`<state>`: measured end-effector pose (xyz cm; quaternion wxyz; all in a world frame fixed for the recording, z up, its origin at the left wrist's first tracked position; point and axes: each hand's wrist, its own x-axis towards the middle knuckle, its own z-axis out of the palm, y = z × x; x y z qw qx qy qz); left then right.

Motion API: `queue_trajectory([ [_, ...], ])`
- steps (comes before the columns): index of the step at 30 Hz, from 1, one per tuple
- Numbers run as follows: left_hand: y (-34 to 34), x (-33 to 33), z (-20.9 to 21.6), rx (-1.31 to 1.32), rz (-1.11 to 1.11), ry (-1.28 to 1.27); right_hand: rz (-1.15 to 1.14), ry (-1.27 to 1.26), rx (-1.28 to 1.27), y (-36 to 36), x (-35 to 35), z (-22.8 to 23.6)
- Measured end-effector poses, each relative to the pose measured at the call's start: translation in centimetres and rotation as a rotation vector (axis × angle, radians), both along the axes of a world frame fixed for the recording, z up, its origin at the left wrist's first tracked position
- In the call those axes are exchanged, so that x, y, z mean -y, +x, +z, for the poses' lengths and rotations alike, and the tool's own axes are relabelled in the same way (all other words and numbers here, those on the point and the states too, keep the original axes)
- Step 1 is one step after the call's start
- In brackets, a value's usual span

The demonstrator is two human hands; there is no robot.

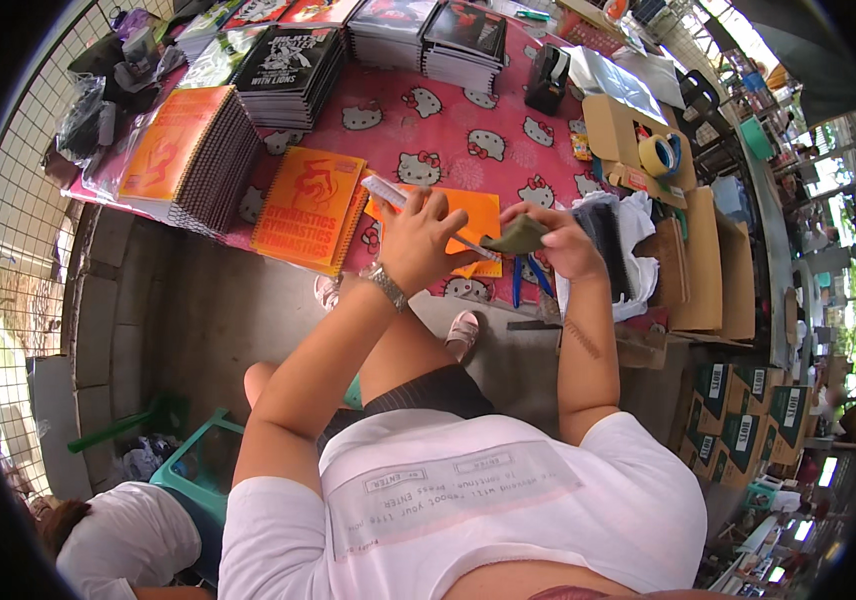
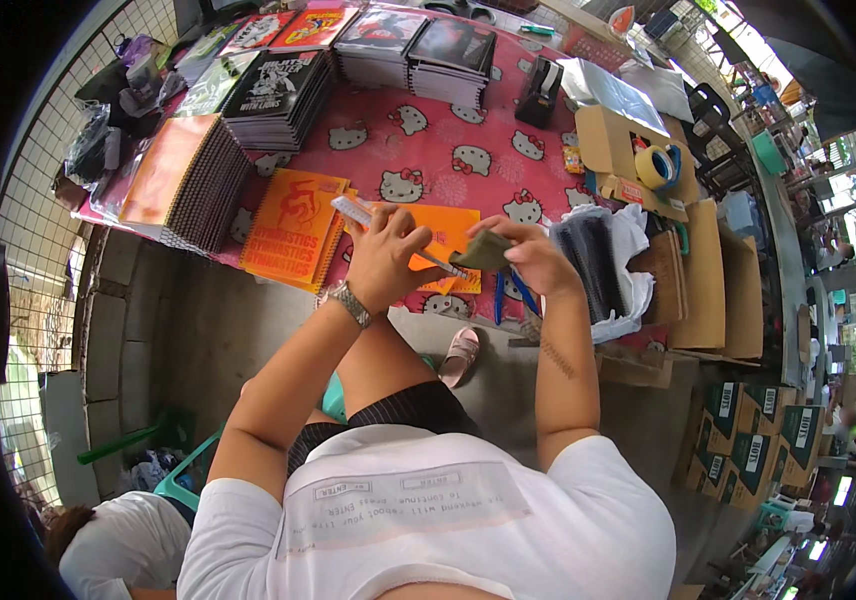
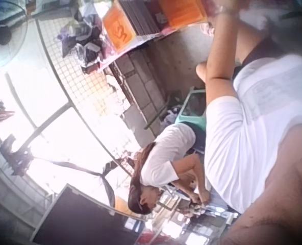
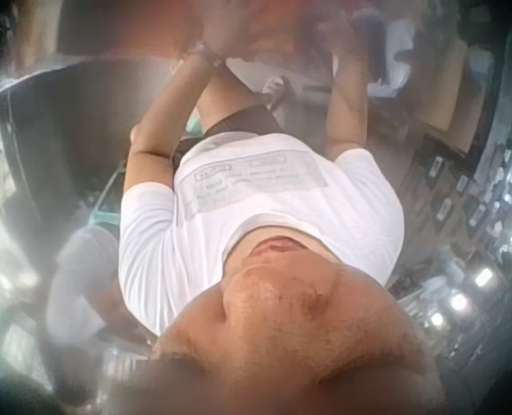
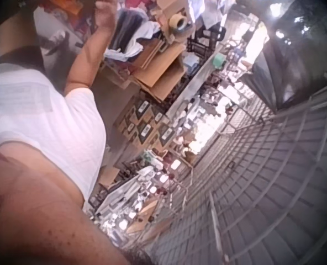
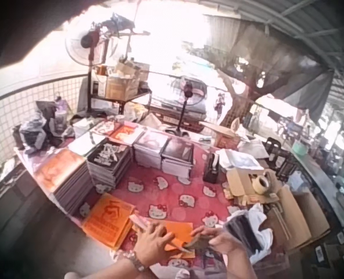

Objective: The person manually threads a plastic spiral binder through the holes of a notebook on a table. They handle several orange and pink notebooks, moving them from one pile to another after completing the binding.

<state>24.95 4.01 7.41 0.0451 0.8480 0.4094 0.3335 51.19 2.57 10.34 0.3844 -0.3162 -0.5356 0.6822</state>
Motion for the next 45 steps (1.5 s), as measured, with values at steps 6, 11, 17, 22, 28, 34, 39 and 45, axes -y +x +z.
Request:
queue_trajectory([
  [6,-1.0,-0.2,0.3,0.093,0.052,0.109,-0.019,0.071,-0.149,-1.6,1.0,-1.0],
  [11,0.1,-0.1,1.1,0.130,0.029,0.085,-0.149,0.008,-0.241,-2.5,0.2,-3.2],
  [17,-0.1,0.3,1.3,0.012,0.016,-0.018,-0.089,-0.207,-0.192,-1.5,1.4,-3.1],
  [22,-0.3,0.1,1.0,0.026,0.005,-0.009,0.038,0.087,-0.355,-3.3,1.2,1.5],
  [28,0.5,-0.7,1.7,-0.024,-0.019,-0.033,-0.006,0.142,0.285,-0.2,-1.1,0.2],
  [34,-0.1,-0.7,2.1,-0.083,-0.045,-0.067,0.032,0.078,0.006,-0.9,-1.1,0.4],
  [39,-0.6,-0.8,2.4,-0.038,-0.074,-0.067,0.014,0.012,0.254,-2.6,-2.0,0.7],
  [45,-1.3,-1.6,2.6,-0.086,-0.144,-0.111,0.054,0.058,-0.097,-3.0,-2.0,0.8],
])
